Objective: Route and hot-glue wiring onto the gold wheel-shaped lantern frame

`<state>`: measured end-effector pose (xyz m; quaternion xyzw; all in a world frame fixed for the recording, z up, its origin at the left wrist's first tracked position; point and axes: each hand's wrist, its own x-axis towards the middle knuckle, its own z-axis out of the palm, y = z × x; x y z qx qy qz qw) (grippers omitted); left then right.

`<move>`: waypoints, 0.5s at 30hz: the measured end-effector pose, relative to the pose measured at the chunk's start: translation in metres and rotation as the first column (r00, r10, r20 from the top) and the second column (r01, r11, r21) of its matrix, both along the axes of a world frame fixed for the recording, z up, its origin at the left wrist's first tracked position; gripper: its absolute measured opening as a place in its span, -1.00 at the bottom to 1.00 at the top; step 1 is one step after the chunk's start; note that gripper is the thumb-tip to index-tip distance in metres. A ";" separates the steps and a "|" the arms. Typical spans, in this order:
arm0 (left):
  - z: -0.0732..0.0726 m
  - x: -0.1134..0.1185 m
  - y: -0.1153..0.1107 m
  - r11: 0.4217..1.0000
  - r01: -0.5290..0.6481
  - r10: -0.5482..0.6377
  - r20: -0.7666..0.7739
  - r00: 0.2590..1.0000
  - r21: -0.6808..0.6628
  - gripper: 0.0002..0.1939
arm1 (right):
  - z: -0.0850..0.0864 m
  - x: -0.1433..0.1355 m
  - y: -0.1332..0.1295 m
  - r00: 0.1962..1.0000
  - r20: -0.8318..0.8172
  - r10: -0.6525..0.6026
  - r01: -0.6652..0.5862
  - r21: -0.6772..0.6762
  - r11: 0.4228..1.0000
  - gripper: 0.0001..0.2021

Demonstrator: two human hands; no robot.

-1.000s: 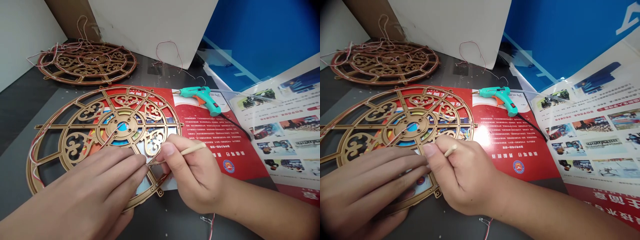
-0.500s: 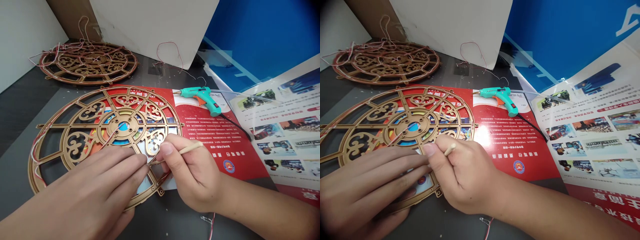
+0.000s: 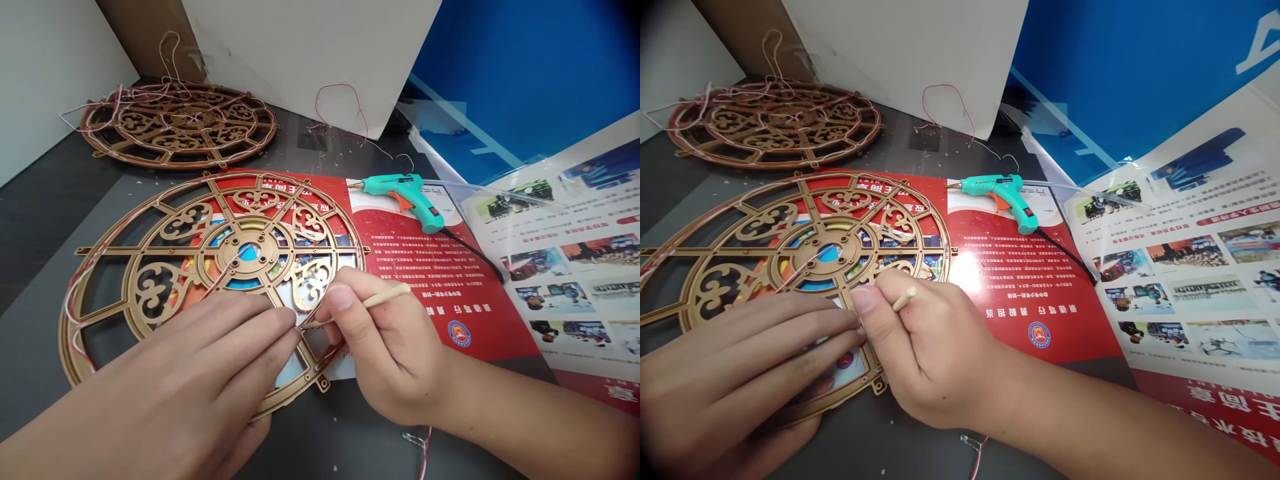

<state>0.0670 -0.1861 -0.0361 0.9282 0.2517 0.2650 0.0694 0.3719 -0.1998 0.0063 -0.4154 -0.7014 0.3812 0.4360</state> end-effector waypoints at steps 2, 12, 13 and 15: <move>-0.002 -0.001 0.000 1.000 -0.006 0.006 0.013 1.000 -0.003 -0.62 | 0.000 -0.001 0.000 1.000 0.007 -0.003 0.003 -0.008 1.000 -0.55; 0.016 0.024 0.005 0.996 0.034 -0.034 -0.004 0.999 0.078 -0.58 | 0.005 -0.005 0.005 0.999 0.025 0.044 -0.042 -0.067 0.997 -0.58; 0.015 0.024 0.005 0.997 0.024 -0.023 -0.002 1.000 0.076 -0.60 | 0.005 -0.005 0.006 0.998 0.024 0.051 -0.049 -0.074 0.996 -0.57; 0.013 0.022 0.003 0.998 0.006 -0.007 0.008 1.000 0.069 -0.66 | 0.005 -0.005 0.007 0.998 0.025 0.058 -0.056 -0.073 0.996 -0.57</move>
